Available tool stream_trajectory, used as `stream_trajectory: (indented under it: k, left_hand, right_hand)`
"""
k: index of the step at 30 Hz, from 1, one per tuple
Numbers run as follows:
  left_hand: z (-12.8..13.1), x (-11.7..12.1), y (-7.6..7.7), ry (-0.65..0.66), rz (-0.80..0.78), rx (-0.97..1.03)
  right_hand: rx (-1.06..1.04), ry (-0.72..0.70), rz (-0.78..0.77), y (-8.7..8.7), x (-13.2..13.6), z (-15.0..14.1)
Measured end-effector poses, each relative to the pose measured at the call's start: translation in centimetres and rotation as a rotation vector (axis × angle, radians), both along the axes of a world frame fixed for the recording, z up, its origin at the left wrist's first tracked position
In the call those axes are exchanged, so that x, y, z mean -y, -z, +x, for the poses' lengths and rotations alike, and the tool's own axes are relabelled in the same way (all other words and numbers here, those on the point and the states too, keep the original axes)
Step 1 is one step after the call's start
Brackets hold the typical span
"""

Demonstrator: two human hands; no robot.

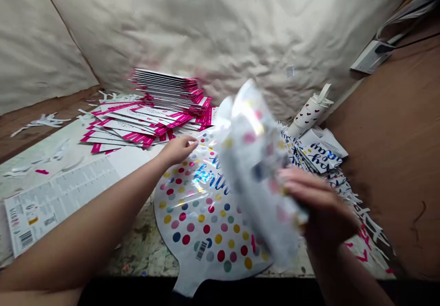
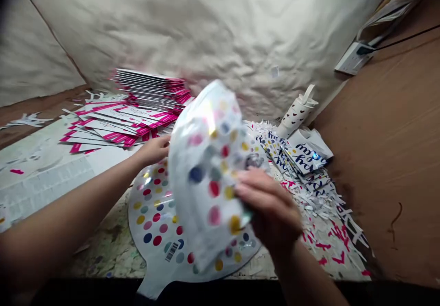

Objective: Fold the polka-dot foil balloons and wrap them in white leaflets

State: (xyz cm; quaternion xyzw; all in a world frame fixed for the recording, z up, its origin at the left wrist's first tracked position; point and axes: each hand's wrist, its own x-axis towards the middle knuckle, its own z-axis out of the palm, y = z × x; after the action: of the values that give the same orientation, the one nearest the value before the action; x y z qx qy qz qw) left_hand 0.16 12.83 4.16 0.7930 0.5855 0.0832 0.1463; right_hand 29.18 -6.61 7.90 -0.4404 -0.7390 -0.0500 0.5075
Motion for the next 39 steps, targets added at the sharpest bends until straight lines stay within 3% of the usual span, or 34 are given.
stream_trajectory:
  k: [3,6,8,11,14,16,20,23,28,31,36,39]
  left_hand:
    - [-2.6,1.4,0.4,-0.038,0.056,0.096]
    - [-4.0,1.9,1.9,-0.009,0.076,0.227]
    - [-3.7,1.5,2.9,0.069,0.076,0.313]
    - [-1.1,0.1,3.6,0.271,0.053,0.466]
    - [2.7,-1.3,3.1,0.468,-0.079,0.630]
    - [4.7,-1.9,2.6,0.519,-0.164,0.693]
    - [6.0,-2.4,2.5,0.399,-0.214,0.724]
    - [4.9,-2.7,3.1,0.303,-0.214,0.731]
    - [3.0,-2.6,3.3,0.278,-0.243,0.674]
    - [2.6,-2.3,3.0,0.230,-0.213,0.660]
    - [2.1,-1.7,2.7,0.260,-0.384,0.675]
    - [1.4,-1.5,2.5,0.213,-0.395,0.747]
  right_hand:
    - [0.148,-0.225,-0.210,4.6,0.8,-1.1]
    - [0.238,-0.280,-0.399,8.8,1.7,-0.8]
    - [0.207,-0.318,-0.428,10.3,2.1,-0.2]
    - [0.108,-0.388,-0.478,10.3,2.0,0.8]
    - [0.006,-0.423,-0.521,9.3,1.6,1.4]
    - [-0.038,-0.428,-0.538,8.8,1.4,1.9]
    - [-0.048,-0.406,-0.544,8.5,1.7,2.6]
    - [0.019,-0.412,-0.526,9.0,1.8,2.8]
    - [0.084,-0.403,-0.506,10.3,1.5,2.8]
    - [0.053,-0.396,-0.549,10.7,1.4,2.9]
    - [-0.062,-0.399,-0.657,10.5,1.4,3.2]
    - [-0.188,-0.362,-0.695,10.2,1.4,3.2]
